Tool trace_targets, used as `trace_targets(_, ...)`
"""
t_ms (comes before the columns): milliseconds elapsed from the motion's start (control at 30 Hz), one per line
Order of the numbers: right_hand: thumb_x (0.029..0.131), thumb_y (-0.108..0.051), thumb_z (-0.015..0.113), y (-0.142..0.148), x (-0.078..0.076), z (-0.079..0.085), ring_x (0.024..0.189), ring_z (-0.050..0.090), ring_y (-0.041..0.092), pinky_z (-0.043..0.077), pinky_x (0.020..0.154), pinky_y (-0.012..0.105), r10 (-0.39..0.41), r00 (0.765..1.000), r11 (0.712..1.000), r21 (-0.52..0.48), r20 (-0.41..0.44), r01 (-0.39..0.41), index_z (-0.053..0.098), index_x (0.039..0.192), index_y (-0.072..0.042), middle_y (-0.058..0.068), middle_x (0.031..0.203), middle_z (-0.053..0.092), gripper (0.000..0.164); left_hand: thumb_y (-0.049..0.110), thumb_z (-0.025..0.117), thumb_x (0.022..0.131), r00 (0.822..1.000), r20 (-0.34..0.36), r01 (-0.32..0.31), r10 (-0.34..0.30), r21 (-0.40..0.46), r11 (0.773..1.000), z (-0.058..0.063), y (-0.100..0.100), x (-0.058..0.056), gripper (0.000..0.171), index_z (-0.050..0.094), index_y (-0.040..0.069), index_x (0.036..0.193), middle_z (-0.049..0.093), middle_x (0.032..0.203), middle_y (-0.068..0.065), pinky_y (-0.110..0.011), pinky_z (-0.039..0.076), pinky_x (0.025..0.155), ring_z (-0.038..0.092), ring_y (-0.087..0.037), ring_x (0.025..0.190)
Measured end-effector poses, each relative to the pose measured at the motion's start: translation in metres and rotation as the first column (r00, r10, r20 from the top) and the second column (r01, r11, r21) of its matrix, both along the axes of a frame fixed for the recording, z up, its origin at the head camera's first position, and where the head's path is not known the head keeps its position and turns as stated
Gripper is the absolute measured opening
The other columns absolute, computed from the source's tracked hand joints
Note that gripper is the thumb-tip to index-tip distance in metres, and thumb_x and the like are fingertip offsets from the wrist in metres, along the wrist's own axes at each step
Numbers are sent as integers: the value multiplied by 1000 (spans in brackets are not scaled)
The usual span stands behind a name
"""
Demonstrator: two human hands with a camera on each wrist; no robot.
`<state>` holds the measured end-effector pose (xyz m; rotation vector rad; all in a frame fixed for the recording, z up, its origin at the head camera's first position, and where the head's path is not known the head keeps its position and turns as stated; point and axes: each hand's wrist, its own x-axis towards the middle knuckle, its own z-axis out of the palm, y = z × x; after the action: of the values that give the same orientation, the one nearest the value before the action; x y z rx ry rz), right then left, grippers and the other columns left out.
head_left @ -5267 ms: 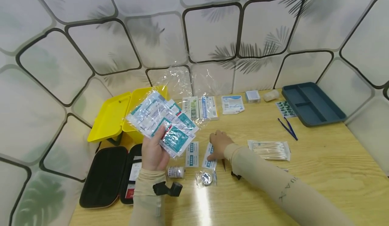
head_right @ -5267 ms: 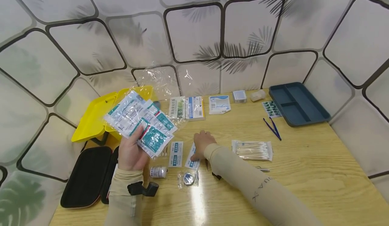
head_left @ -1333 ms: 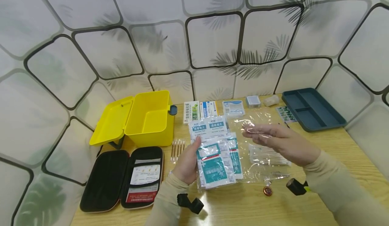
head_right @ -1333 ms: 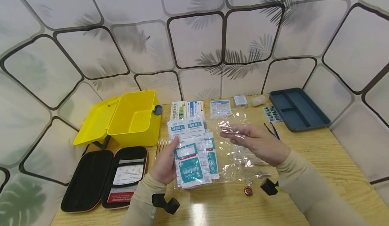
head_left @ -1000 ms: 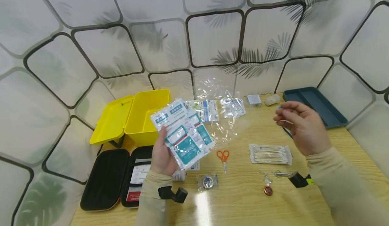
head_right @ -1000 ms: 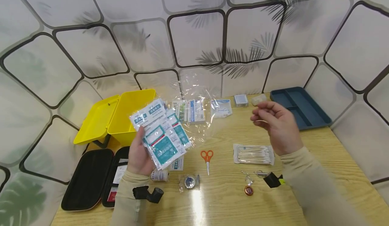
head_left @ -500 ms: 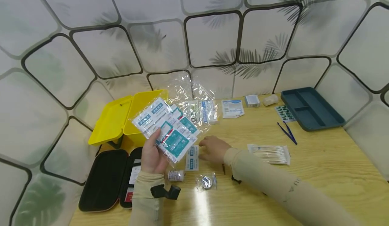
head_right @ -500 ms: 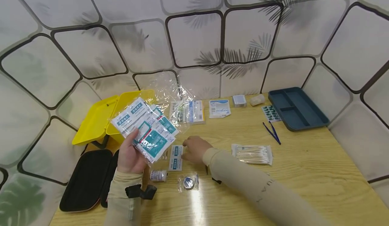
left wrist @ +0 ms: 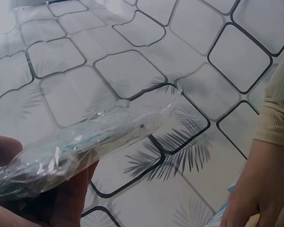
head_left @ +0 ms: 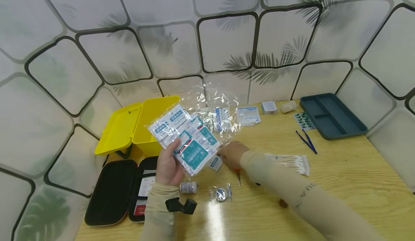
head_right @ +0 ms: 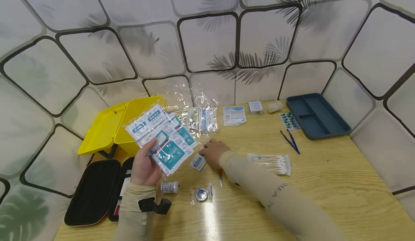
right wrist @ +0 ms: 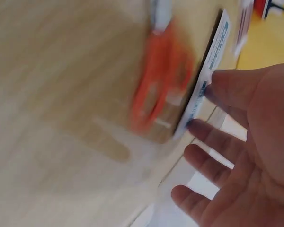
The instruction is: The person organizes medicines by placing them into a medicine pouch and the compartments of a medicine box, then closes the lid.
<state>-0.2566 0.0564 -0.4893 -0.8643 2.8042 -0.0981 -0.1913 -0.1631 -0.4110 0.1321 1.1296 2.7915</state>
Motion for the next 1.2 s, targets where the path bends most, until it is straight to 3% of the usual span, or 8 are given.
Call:
trace_targets(300,90,-26,67,86,-18,4,102,51,29,48,87,46,-142,988,989,-33,53,144,63,126,-14,12,113,56,39,15,41,103,1000,-6,3,-3,-12,1000,-1,1,0,46,31,23,148,40,148,-10,-45,45,100,44,-30,132)
trace_targets(433,86,-32,71,111,-28,6,109,49,34,46,92,50,-205,976,975,-69,73,210,62,124,-10,15,119,56,45,15,40,103,1000,-18,12,-12,-21,1000,-1,1,0,46,31,22,148,40,148,-10,-44,44,101,43,-30,132)
trace_targets(600,83,-34,75,121,-34,7,120,45,38,41,99,55,-243,961,964,-78,128,254,60,128,-11,17,129,52,53,16,39,104,999,-17,41,-42,-29,999,-2,2,0,47,29,24,149,39,148,-9,-44,43,101,43,-30,133)
trace_targets(800,78,-33,80,121,-39,4,95,51,28,48,83,44,-273,952,956,-71,139,285,63,102,-8,8,100,55,39,18,44,102,998,32,61,-58,-76,995,-3,5,1,46,33,22,147,43,146,-9,-44,43,102,45,-30,131)
trace_targets(933,81,-25,77,125,-39,6,95,57,28,49,86,45,-294,938,940,-121,184,318,62,101,-5,9,100,61,32,18,48,101,998,47,57,-52,-115,992,-4,9,0,46,36,19,145,47,143,-10,-45,45,99,50,-30,127)
trace_targets(1067,92,-15,64,137,-29,18,108,59,34,47,94,51,-300,930,892,-283,211,352,63,111,-5,15,113,65,21,12,48,100,999,20,53,-50,-149,987,-7,13,0,45,37,14,144,46,142,-13,-46,47,97,54,-30,122)
trace_targets(1133,96,-14,58,148,-20,28,102,62,35,52,86,49,-324,921,836,-389,217,386,61,114,-5,18,116,63,21,8,47,100,999,4,54,-54,-163,985,-8,14,0,45,37,12,144,46,141,-15,-46,48,96,54,-30,121)
trace_targets(1200,99,-18,53,161,-11,38,90,66,33,56,73,43,-392,896,750,-491,209,443,59,119,-5,21,112,62,25,6,47,99,998,0,58,-59,-170,984,-9,14,0,46,37,11,143,46,141,-16,-46,48,95,55,-31,120)
